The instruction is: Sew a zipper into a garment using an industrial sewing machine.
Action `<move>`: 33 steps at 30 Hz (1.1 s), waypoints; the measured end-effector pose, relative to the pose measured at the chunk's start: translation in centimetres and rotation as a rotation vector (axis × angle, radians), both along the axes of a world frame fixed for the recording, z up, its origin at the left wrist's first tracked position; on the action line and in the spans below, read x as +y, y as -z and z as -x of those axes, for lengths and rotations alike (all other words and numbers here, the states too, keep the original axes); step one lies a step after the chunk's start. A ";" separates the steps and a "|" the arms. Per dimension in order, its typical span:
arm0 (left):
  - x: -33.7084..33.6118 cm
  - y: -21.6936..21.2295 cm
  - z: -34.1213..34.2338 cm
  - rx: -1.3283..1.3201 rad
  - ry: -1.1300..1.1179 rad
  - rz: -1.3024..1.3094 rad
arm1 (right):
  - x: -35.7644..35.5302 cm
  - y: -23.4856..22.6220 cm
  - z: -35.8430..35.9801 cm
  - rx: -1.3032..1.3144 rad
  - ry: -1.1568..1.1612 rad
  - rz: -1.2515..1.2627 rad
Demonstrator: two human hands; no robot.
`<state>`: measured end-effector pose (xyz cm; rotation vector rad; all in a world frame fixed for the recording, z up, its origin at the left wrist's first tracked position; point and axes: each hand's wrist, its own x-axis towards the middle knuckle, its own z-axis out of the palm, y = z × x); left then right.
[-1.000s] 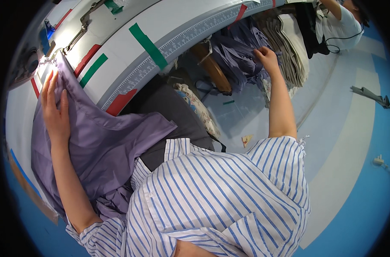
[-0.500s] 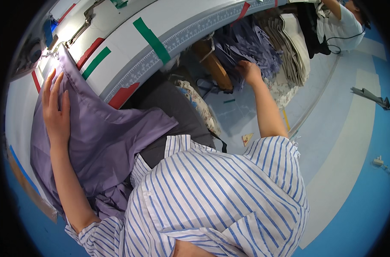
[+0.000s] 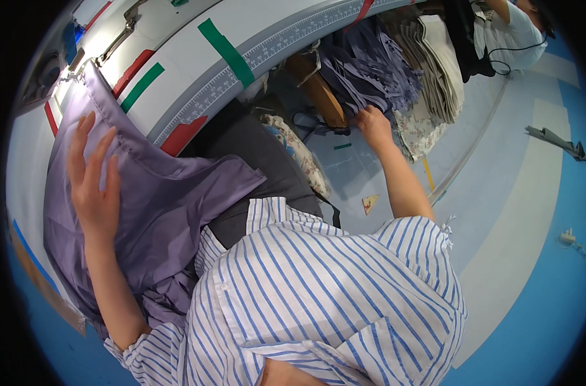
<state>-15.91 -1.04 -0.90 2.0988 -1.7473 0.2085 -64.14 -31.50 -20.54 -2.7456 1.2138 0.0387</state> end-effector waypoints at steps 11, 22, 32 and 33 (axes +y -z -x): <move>-1.6 2.0 14.8 1.565 0.171 -0.507 | 10.1 -11.2 -7.7 -0.800 0.366 -1.289; -7.3 8.3 14.3 2.197 -0.155 -0.351 | 4.6 -6.2 -13.3 -0.658 0.076 0.110; 1.6 -0.5 13.1 1.958 -0.091 -0.393 | -9.2 9.2 -12.4 0.061 0.181 -0.015; 3.1 -1.3 12.8 1.919 -0.049 -0.266 | -9.1 8.5 -12.8 0.137 0.238 -0.056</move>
